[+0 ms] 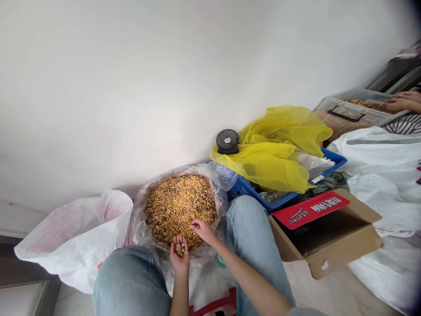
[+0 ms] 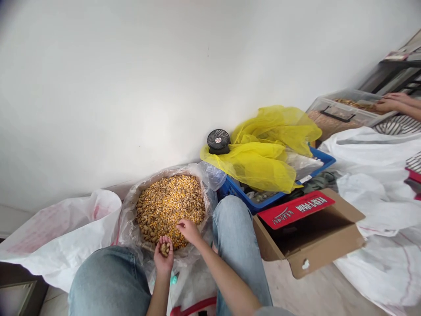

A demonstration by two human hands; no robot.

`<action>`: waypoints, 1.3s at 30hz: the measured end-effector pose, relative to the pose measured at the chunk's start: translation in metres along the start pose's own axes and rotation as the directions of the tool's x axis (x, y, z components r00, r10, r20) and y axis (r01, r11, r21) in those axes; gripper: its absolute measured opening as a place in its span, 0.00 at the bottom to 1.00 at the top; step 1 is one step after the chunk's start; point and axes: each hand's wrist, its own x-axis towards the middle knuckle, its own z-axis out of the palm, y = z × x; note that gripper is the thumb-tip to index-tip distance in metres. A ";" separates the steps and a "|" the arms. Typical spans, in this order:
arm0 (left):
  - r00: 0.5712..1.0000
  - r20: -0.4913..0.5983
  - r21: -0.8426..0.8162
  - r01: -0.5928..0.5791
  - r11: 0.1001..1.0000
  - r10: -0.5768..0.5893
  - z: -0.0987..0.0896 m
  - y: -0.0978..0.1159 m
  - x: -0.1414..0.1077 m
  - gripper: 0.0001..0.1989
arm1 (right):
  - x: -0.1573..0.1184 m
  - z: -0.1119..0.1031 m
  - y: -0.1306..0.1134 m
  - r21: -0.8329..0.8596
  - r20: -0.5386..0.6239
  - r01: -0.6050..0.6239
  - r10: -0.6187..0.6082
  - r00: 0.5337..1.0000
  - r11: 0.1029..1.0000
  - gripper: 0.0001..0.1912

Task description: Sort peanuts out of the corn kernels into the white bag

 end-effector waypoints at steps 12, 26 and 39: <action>0.999 0.041 0.080 -0.007 0.997 0.004 -0.007 -0.003 0.006 0.11 | -0.045 0.034 -0.023 0.371 0.125 0.185 -0.246 0.961 0.910 0.09; 1.000 -0.002 -0.018 -0.001 1.000 0.001 -0.010 0.002 0.006 0.13 | -0.011 0.031 0.025 -0.493 0.062 -0.134 0.188 0.980 0.860 0.15; 0.999 -0.046 -0.034 -0.016 0.999 0.015 -0.004 0.002 -0.001 0.15 | -0.023 0.013 -0.004 0.230 0.028 0.026 -0.033 0.999 0.973 0.10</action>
